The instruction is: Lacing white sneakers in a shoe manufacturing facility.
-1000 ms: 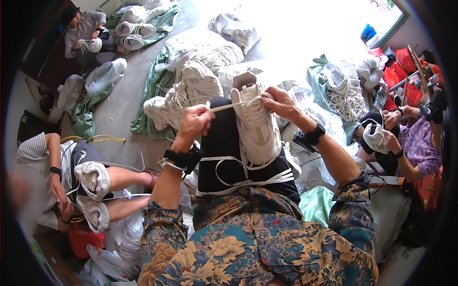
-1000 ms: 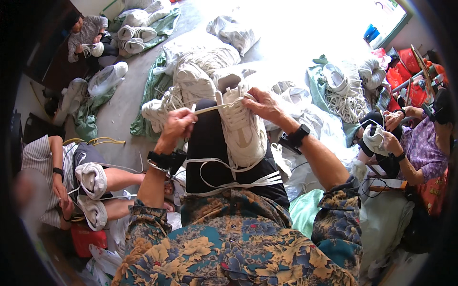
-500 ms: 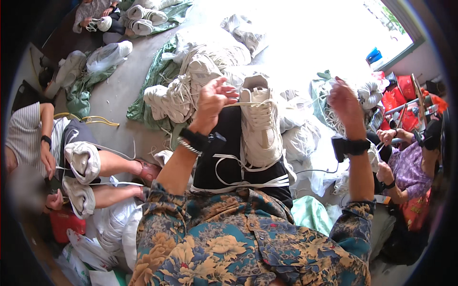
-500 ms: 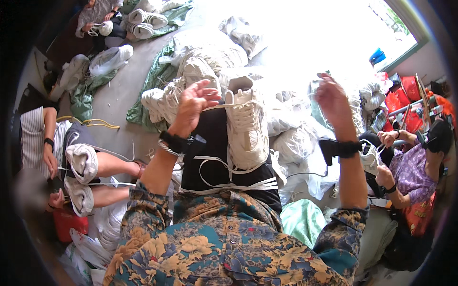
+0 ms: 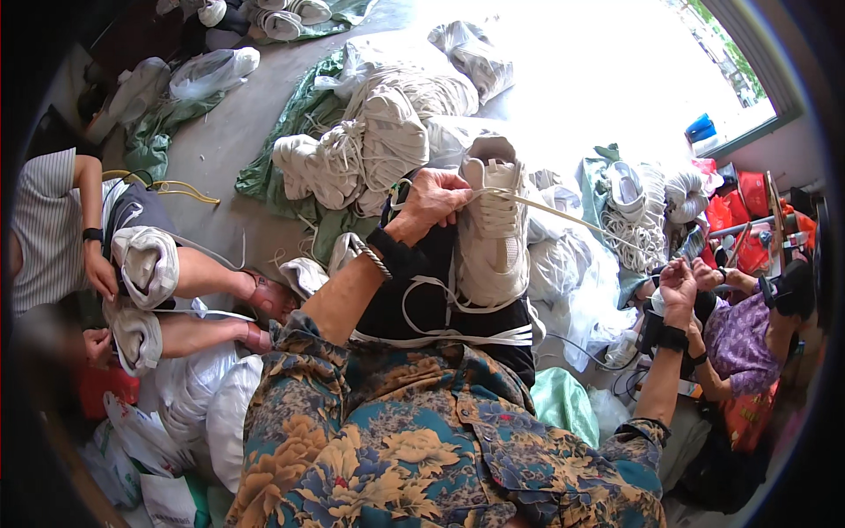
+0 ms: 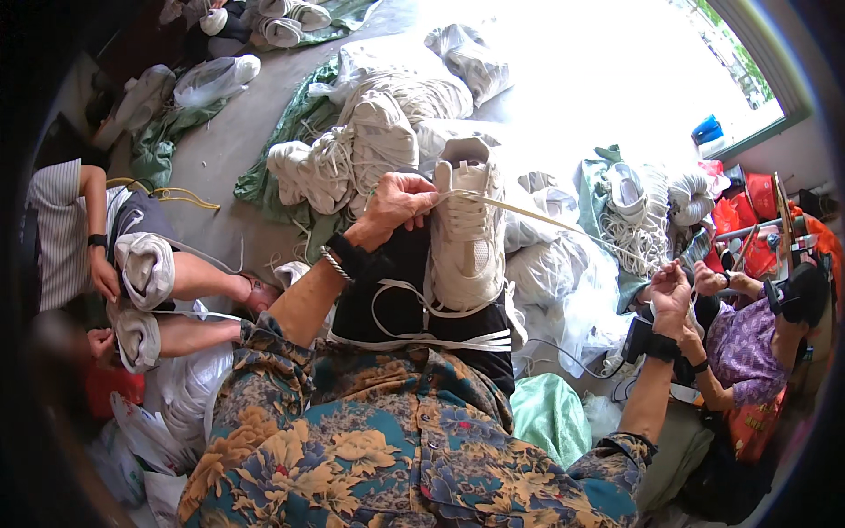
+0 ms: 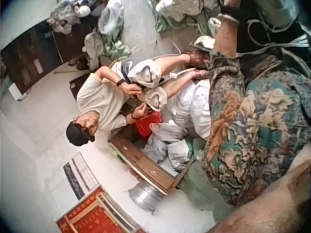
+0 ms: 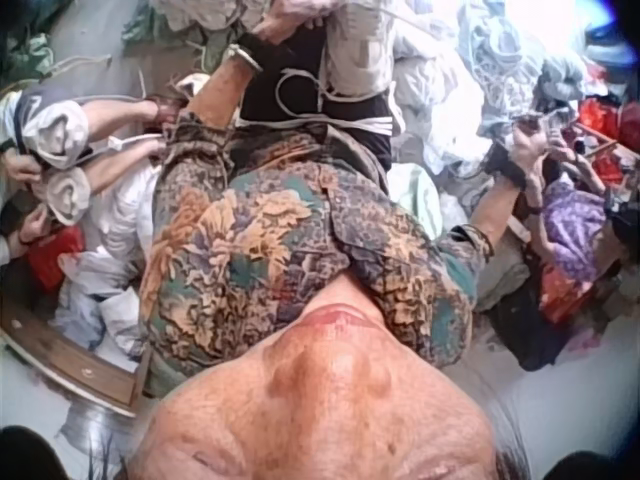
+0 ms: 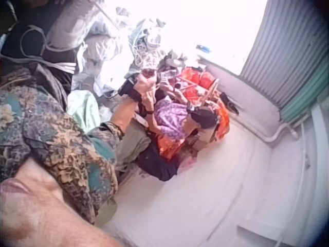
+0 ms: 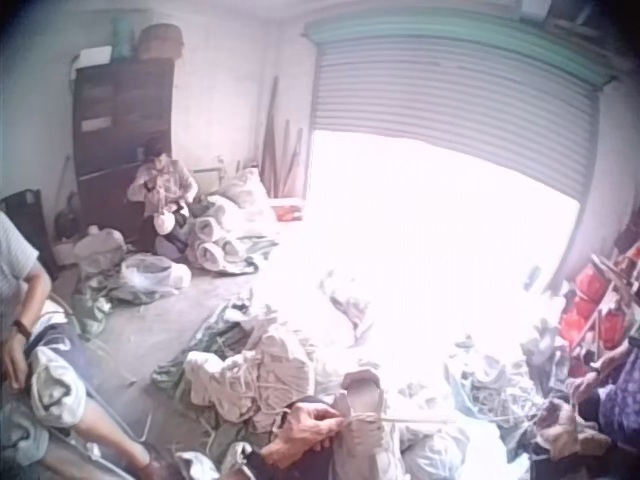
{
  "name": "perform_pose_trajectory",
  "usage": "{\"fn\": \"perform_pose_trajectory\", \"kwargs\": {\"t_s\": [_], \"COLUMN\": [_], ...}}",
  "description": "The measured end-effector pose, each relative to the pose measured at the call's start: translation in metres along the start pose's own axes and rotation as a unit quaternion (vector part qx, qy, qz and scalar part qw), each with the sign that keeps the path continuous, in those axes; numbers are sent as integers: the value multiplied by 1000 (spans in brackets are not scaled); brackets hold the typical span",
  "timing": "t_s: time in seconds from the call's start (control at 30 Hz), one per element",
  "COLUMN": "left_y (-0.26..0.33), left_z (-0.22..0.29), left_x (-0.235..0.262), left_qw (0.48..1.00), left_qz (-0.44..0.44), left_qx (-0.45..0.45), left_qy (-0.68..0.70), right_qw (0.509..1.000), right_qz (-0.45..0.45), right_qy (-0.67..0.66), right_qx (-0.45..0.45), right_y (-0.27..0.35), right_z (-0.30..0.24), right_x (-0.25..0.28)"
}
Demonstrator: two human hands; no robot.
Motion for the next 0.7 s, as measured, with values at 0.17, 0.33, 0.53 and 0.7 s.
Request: {"fn": "perform_pose_trajectory", "kwargs": {"t_s": [0.17, 0.33, 0.53, 0.7], "left_y": [1, 1, 2, 0], "left_z": [-1, -1, -1, 0], "left_x": [2, 4, 6, 2], "left_qw": [999, 999, 997, 995], "left_qz": [24, 45, 78, 94], "left_qx": [17, 29, 27, 20], "left_qy": [21, 8, -7, -1], "right_qw": [1000, 999, 996, 986], "right_qz": [16, 21, 4, -19], "right_qy": [-4, 21, 58, 152], "right_qx": [-3, -43, -71, -69], "right_y": [-21, -41, -27, -8], "right_z": [4, 19, 75, 125], "right_x": [32, 43, 6, -35]}}
Point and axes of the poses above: each hand's wrist, its own y-axis away from the middle knuckle, its own x-axis out of the back of the hand, z = x × y, the point moved 8 cm from there along -y, towards the middle knuckle, and after that the axes turned 15 degrees about -y, right-handed, at the moved point
